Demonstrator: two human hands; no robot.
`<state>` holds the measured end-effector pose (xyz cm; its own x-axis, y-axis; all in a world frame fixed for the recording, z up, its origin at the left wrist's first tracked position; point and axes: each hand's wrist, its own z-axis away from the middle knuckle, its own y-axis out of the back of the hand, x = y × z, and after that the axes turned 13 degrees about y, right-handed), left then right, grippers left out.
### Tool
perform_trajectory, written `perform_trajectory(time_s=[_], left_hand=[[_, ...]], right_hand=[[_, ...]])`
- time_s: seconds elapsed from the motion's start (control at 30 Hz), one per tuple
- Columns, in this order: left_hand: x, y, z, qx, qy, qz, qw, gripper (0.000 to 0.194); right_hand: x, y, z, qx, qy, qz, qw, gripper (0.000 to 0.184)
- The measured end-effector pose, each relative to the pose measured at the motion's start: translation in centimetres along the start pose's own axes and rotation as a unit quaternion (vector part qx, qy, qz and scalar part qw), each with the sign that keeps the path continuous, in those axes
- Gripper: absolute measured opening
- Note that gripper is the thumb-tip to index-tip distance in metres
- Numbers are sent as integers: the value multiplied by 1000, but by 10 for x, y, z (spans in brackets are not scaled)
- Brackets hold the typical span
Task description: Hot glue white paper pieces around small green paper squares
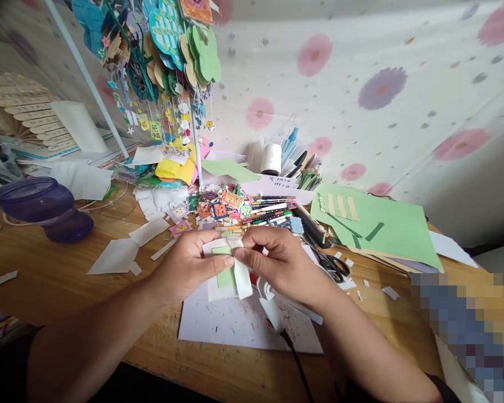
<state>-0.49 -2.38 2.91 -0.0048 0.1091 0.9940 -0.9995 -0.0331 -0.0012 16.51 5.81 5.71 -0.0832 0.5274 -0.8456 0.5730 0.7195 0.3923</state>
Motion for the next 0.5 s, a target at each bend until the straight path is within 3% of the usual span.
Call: perform_trajectory(time_s=[0.1, 0.2, 0.4, 0.5], left_hand=[[1, 1, 0, -6, 6, -13, 1000, 20], [0, 3, -1, -18, 24, -12, 999, 20], [-2, 0, -5, -89, 39, 189, 977, 26], [-5, -5, -5, -93, 20, 189, 977, 28]], right_hand=[[1, -1, 0, -8, -6, -13, 1000, 28], [1, -4, -1, 24, 9, -4, 1000, 28], [2, -9, -3, 107, 21, 3, 994, 35], [3, -11, -5, 129, 11, -13, 992, 36]])
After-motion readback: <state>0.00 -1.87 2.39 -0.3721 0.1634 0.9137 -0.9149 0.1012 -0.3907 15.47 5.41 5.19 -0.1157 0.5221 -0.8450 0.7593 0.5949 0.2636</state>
